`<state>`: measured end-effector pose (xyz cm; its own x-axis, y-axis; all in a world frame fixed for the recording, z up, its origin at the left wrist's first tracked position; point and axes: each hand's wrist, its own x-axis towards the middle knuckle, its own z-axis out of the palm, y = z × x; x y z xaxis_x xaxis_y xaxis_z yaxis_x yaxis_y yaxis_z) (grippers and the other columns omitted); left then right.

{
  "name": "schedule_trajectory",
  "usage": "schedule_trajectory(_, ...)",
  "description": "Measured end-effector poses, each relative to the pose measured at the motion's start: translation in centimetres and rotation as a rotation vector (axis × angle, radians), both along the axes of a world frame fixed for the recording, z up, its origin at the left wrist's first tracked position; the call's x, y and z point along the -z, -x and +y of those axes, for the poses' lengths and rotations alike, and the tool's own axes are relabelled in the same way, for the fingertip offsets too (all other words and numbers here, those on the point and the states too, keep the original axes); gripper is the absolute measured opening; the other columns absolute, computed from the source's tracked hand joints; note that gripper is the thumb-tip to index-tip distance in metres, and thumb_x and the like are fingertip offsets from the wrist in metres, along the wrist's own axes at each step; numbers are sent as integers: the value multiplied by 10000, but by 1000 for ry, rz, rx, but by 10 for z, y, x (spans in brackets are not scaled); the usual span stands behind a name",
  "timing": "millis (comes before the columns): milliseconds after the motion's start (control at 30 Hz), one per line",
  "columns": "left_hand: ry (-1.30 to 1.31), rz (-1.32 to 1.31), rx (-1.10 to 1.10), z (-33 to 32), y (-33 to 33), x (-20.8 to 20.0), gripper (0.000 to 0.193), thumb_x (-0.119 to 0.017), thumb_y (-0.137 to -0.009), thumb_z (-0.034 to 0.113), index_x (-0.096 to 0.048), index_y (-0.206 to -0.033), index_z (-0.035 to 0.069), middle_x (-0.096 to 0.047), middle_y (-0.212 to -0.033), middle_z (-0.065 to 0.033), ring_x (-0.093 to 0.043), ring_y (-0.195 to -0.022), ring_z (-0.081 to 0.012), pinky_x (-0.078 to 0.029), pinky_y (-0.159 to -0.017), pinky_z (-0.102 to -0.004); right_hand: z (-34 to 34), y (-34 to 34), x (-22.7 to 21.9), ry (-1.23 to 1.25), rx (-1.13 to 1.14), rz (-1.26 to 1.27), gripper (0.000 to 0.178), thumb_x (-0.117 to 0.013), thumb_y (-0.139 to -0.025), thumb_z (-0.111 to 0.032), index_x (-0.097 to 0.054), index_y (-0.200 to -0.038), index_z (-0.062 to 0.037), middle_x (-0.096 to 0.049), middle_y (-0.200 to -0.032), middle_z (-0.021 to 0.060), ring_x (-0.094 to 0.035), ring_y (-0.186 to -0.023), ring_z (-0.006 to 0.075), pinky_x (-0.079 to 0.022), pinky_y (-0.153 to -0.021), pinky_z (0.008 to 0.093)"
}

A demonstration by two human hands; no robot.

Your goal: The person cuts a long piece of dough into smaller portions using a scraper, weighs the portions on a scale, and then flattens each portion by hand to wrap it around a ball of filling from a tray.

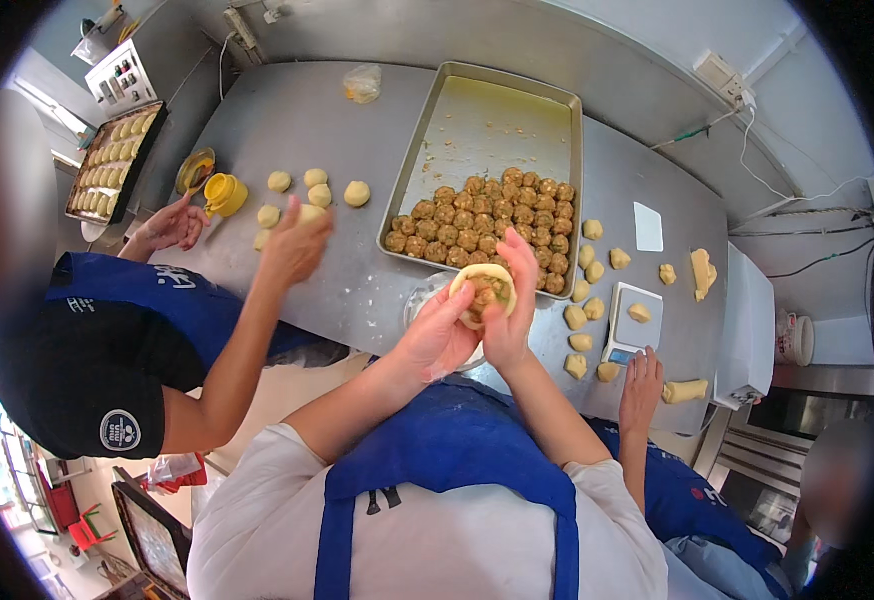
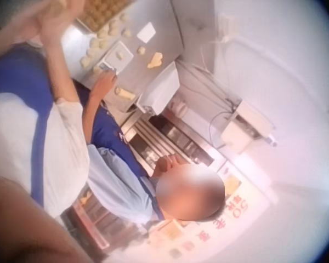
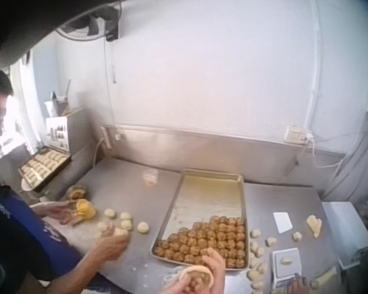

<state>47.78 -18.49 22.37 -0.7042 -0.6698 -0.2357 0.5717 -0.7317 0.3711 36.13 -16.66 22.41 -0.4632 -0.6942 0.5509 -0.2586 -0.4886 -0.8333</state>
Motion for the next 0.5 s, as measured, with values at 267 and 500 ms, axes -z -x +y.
schedule_trajectory(267,200,-105,34,6,-1,-24,419,-404,-1070,192,-356,-1465,62,-478,-1393,-103,-515,-1245,-190,-453,-1021,-348,-1,33,-10,42,-107,496,474,-679,-742,-177,-613,-1196,-58,-641,-1200,141,-538,-1186,407,-415,-1040,468)
schedule_trajectory(500,292,-161,5,-2,-7,-24,533,-427,-1057,132,-215,-1541,63,-434,-1443,-107,-460,-1322,-214,-403,-1092,-371,5,32,-25,-321,-312,46,397,-578,-805,-218,-625,-1159,-45,-653,-1182,147,-588,-1139,361,-413,-1034,458)
